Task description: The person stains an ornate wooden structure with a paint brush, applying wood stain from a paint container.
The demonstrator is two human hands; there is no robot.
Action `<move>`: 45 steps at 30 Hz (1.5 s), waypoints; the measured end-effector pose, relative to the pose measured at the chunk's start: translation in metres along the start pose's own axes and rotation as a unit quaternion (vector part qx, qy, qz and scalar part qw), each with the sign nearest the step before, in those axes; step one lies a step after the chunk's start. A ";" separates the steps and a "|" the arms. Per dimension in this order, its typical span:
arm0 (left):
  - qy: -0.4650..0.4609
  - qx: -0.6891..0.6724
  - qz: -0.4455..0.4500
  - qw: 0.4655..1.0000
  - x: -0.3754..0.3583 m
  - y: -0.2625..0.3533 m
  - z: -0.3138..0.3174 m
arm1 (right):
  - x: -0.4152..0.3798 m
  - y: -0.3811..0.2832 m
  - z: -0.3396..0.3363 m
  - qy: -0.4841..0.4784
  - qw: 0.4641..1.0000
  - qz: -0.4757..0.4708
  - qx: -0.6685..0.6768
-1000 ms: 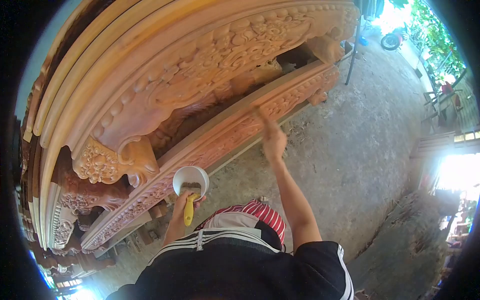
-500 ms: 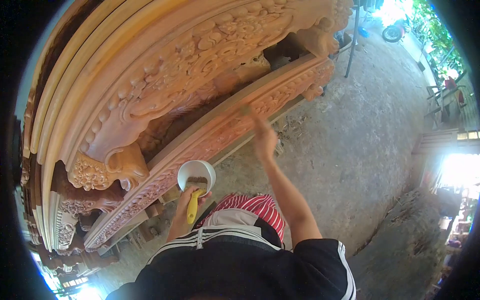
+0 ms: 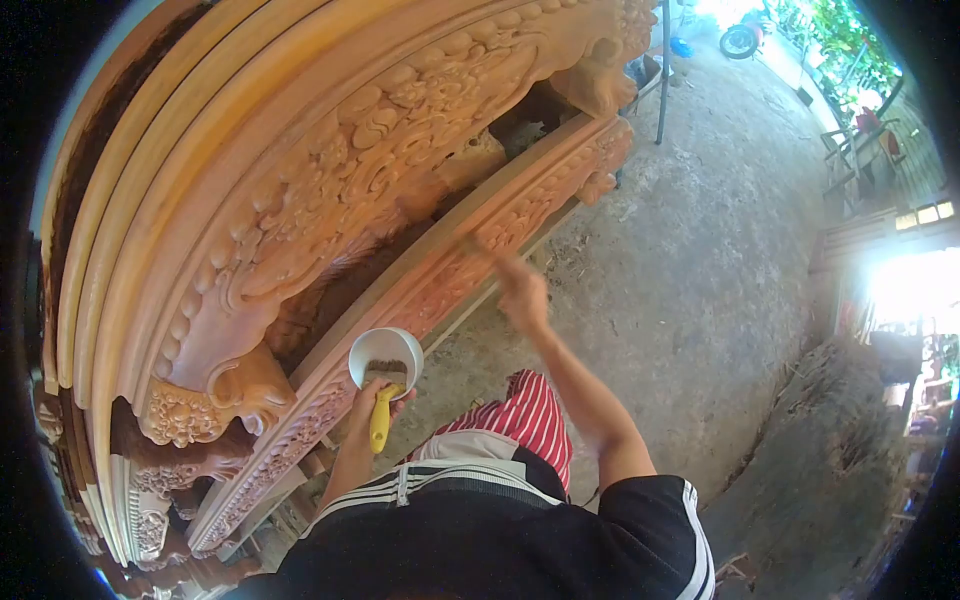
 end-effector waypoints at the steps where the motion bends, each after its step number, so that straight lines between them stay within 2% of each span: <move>1: -0.005 -0.003 -0.006 1.000 0.007 -0.004 -0.002 | 0.025 0.007 -0.024 0.050 0.998 0.044 -0.006; 2: -0.008 -0.005 -0.011 1.000 0.011 -0.008 -0.001 | 0.041 0.008 -0.046 0.099 0.991 0.088 -0.011; 3: -0.004 -0.008 -0.009 1.000 0.012 -0.010 0.000 | 0.048 0.005 -0.053 0.094 0.992 0.087 -0.009; 5: 0.010 -0.034 -0.027 0.999 0.016 -0.017 0.006 | 0.067 0.003 -0.074 0.163 0.982 0.093 0.003; 7: 0.009 -0.060 -0.018 0.998 0.022 -0.026 0.011 | 0.058 0.010 -0.048 0.115 0.991 -0.043 -0.054; 9: 0.009 -0.088 -0.013 0.996 0.030 -0.035 0.026 | 0.032 0.005 -0.021 0.021 0.981 -0.153 -0.119; 10: 0.026 -0.097 -0.008 0.995 0.033 -0.039 0.033 | 0.034 -0.010 -0.022 -0.089 0.990 -0.105 -0.032; 11: 0.046 -0.103 -0.003 0.994 0.034 -0.044 0.040 | 0.034 -0.030 -0.028 -0.197 0.977 -0.051 0.058; 12: 0.046 -0.117 -0.008 0.992 0.036 -0.047 0.052 | 0.043 -0.031 -0.041 -0.201 0.977 -0.048 0.060; 14: 0.045 -0.107 -0.010 0.993 0.040 -0.051 0.079 | 0.074 0.000 -0.065 -0.241 0.958 0.125 0.095; 16: 0.035 -0.058 -0.004 0.998 0.039 -0.049 0.112 | 0.126 0.055 -0.105 -0.089 0.994 0.006 0.068; 17: 0.040 -0.063 -0.002 0.997 0.038 -0.049 0.127 | 0.154 0.112 -0.121 -0.008 0.983 0.072 0.168; 18: 0.039 -0.065 0.004 0.997 0.037 -0.048 0.143 | 0.177 0.115 -0.153 0.057 0.994 0.048 0.078; 20: 0.041 -0.077 0.003 0.996 0.041 -0.055 0.158 | 0.210 0.128 -0.204 0.168 0.984 0.001 0.052; 21: 0.044 -0.084 0.007 0.996 0.044 -0.059 0.163 | 0.223 0.125 -0.219 0.162 0.985 -0.003 0.053; 23: 0.032 -0.116 0.016 0.993 0.044 -0.067 0.172 | 0.239 0.128 -0.244 0.183 0.977 0.100 0.054; 24: 0.038 -0.121 0.017 0.992 0.043 -0.069 0.174 | 0.246 0.135 -0.245 0.175 0.978 0.100 0.054; 26: 0.044 -0.131 0.008 0.990 0.041 -0.074 0.180 | 0.254 0.145 -0.253 0.228 0.967 0.077 -0.080; 27: 0.049 -0.134 0.008 0.990 0.042 -0.077 0.180 | 0.251 0.148 -0.250 0.223 0.969 0.077 -0.080; 29: 0.070 -0.128 0.014 0.989 0.042 -0.079 0.176 | 0.235 0.124 -0.220 0.095 0.974 -0.093 -0.181; 30: 0.071 -0.127 0.024 0.989 0.039 -0.077 0.179 | 0.227 0.115 -0.219 0.092 0.976 -0.091 -0.177; 32: 0.088 -0.135 0.028 0.987 0.036 -0.076 0.184 | 0.217 0.094 -0.212 -0.080 0.991 -0.103 0.004; 33: 0.101 -0.142 0.029 0.984 0.036 -0.078 0.185 | 0.223 0.101 -0.217 -0.085 0.991 -0.101 0.005; 35: 0.112 -0.144 0.032 0.983 0.039 -0.083 0.184 | 0.247 0.126 -0.254 0.110 0.992 -0.038 -0.042; 36: 0.115 -0.144 0.039 0.982 0.041 -0.084 0.185 | 0.255 0.130 -0.254 0.110 0.992 -0.035 -0.043; 38: 0.109 -0.137 0.027 0.984 0.040 -0.087 0.193 | 0.264 0.130 -0.266 0.184 0.979 -0.046 -0.079; 39: 0.103 -0.131 0.019 0.986 0.040 -0.086 0.198 | 0.260 0.132 -0.266 0.188 0.978 -0.045 -0.079; 41: 0.086 -0.124 0.021 0.988 0.041 -0.083 0.205 | 0.248 0.120 -0.225 -0.064 0.971 -0.172 -0.152; 42: 0.070 -0.124 0.021 0.990 0.041 -0.084 0.208 | 0.247 0.114 -0.225 -0.060 0.971 -0.175 -0.152; 44: 0.077 -0.142 0.018 0.987 0.043 -0.086 0.205 | 0.250 0.119 -0.233 -0.061 0.996 -0.019 0.058; 45: 0.084 -0.160 0.013 0.983 0.045 -0.088 0.205 | 0.253 0.118 -0.235 -0.060 0.996 -0.027 0.054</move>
Point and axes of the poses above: each hand's wrist, its own x-axis towards the middle knuckle, its own z-axis out of the palm, y = z × x, the point moved 6 cm from there along x, towards the middle knuckle
